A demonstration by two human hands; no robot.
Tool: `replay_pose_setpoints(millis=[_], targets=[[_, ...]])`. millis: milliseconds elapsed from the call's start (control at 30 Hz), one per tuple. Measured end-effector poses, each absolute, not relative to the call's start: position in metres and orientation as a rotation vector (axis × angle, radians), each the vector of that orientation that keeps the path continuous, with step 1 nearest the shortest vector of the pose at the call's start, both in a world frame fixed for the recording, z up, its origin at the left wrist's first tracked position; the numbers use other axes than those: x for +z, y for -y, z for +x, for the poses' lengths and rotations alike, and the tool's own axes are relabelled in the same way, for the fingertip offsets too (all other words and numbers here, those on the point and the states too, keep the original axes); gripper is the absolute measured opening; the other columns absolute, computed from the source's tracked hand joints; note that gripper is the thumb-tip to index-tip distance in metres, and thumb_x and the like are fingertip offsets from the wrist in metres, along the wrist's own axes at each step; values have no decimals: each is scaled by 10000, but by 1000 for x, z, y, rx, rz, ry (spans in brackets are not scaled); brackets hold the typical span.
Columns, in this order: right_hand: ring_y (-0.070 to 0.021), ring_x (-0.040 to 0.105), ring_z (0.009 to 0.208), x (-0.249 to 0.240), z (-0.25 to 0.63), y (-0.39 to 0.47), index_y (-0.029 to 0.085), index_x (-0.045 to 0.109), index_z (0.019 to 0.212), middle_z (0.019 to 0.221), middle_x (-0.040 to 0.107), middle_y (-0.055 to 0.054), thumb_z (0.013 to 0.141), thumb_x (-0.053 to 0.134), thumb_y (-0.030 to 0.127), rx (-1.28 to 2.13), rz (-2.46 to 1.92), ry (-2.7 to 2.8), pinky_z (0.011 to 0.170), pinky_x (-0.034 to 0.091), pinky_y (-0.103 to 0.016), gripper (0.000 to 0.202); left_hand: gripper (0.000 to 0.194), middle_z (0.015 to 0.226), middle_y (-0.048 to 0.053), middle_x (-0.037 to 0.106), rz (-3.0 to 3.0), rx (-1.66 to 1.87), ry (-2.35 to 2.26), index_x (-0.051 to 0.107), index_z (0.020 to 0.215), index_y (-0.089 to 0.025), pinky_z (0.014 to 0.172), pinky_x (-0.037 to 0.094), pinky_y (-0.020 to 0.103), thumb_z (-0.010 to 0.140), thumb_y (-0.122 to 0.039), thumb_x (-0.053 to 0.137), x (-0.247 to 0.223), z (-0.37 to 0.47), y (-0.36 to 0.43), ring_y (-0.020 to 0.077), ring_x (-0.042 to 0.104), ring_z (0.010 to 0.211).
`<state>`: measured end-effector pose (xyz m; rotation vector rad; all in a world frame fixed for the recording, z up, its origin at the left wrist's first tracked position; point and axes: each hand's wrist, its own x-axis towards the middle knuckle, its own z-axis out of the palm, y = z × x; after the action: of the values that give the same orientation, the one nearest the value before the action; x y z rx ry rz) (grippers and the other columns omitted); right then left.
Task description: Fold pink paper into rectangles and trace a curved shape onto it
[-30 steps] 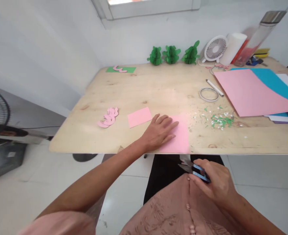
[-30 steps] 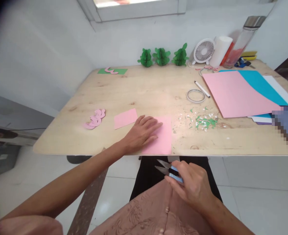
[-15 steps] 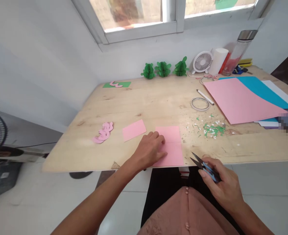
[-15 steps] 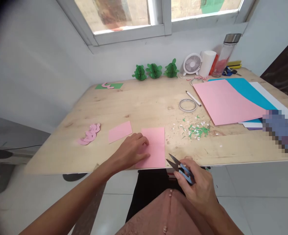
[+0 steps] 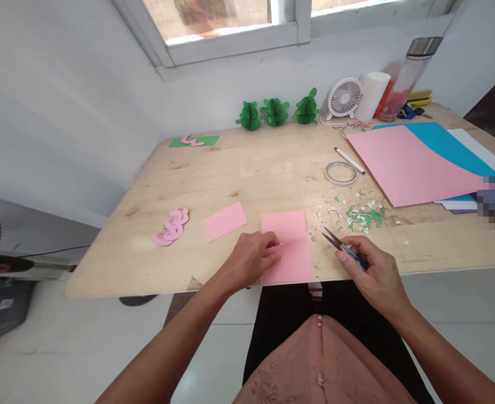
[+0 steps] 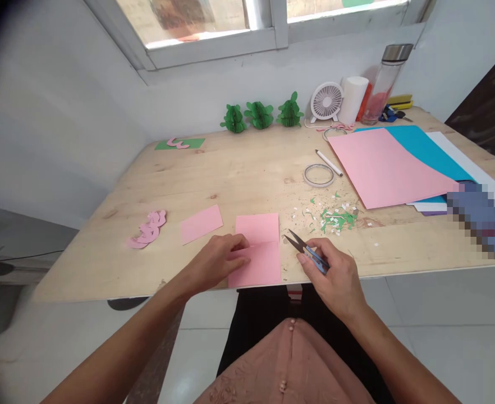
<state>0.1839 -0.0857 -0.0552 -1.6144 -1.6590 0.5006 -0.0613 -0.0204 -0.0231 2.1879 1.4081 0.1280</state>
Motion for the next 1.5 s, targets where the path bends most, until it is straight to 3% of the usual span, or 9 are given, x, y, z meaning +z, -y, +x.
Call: replay_pose_setpoints(millis=[200, 333, 400, 533, 667, 767, 867, 1200, 1500], targets=[[-135, 540, 572, -57, 182, 75, 196, 612, 930, 642, 576, 11, 856, 548, 439, 611, -1625, 1641, 502, 412, -230, 262, 218, 759, 6, 648, 1878, 264, -1400, 595, 745, -202, 637, 435, 269, 787, -408, 535, -9, -128, -4, 170, 582, 697], [-124, 502, 535, -57, 177, 69, 194, 616, 908, 609, 539, 27, 847, 552, 450, 628, -1628, 1630, 494, 404, -228, 271, 155, 697, 14, 632, 1999, 161, -1745, 604, 724, -218, 597, 410, 291, 764, -360, 555, -9, -166, -34, 205, 582, 666], [-127, 514, 552, -57, 174, 67, 195, 616, 905, 628, 552, 21, 846, 552, 454, 629, -1647, 1621, 499, 406, -227, 273, 102, 792, 56, 661, 2153, 112, -1948, 625, 805, -215, 692, 437, 369, 760, -277, 558, -15, -171, -43, 271, 611, 786], [-140, 548, 595, -58, 173, 67, 193, 617, 929, 664, 581, 6, 845, 550, 469, 641, -1673, 1622, 507, 410, -228, 296, 381, 1263, 183, 530, 2338, 360, -2137, 554, 1159, -175, 908, 363, 552, 781, -218, 561, -30, -153, -33, 411, 433, 1208], [-138, 546, 586, -60, 174, 66, 186, 622, 952, 646, 567, 10, 849, 555, 466, 643, -1668, 1614, 499, 405, -226, 306, 310, 1245, 121, 570, 2544, 563, -1629, 537, 1180, -205, 990, 371, 475, 880, -277, 509, -33, -118, 3, 293, 481, 1202], [-126, 520, 547, -61, 176, 65, 183, 623, 952, 625, 549, 21, 849, 558, 461, 676, -1650, 1577, 483, 401, -223, 304, 665, 1472, 108, 375, 2694, 261, -1160, 399, 1360, -249, 1097, 248, 533, 789, -484, 647, -33, -99, 32, 328, 278, 1376], [-127, 528, 556, -63, 178, 64, 181, 625, 942, 635, 559, 17, 848, 558, 455, 700, -1627, 1561, 495, 414, -226, 297, 903, 1522, 136, 283, 2762, 101, -1061, 299, 1433, -244, 1107, 230, 554, 690, -503, 742, -41, -91, 53, 355, 206, 1407], [-127, 529, 554, -57, 177, 68, 187, 624, 922, 630, 571, 15, 851, 553, 455, 710, -1611, 1625, 478, 402, -222, 286, 357, 1329, 123, 558, 2687, 432, -1083, 556, 1232, -190, 1050, 386, 506, 887, -278, 543, -54, -96, 68, 279, 467, 1280], [-161, 622, 642, -51, 183, 87, 200, 636, 926, 705, 653, -11, 848, 559, 424, 644, -1621, 1674, 508, 448, -231, 250, 246, 1004, 50, 705, 2075, 692, -1198, 637, 1027, -224, 824, 524, 340, 940, -265, 410, -39, -98, 58, 185, 650, 951]])
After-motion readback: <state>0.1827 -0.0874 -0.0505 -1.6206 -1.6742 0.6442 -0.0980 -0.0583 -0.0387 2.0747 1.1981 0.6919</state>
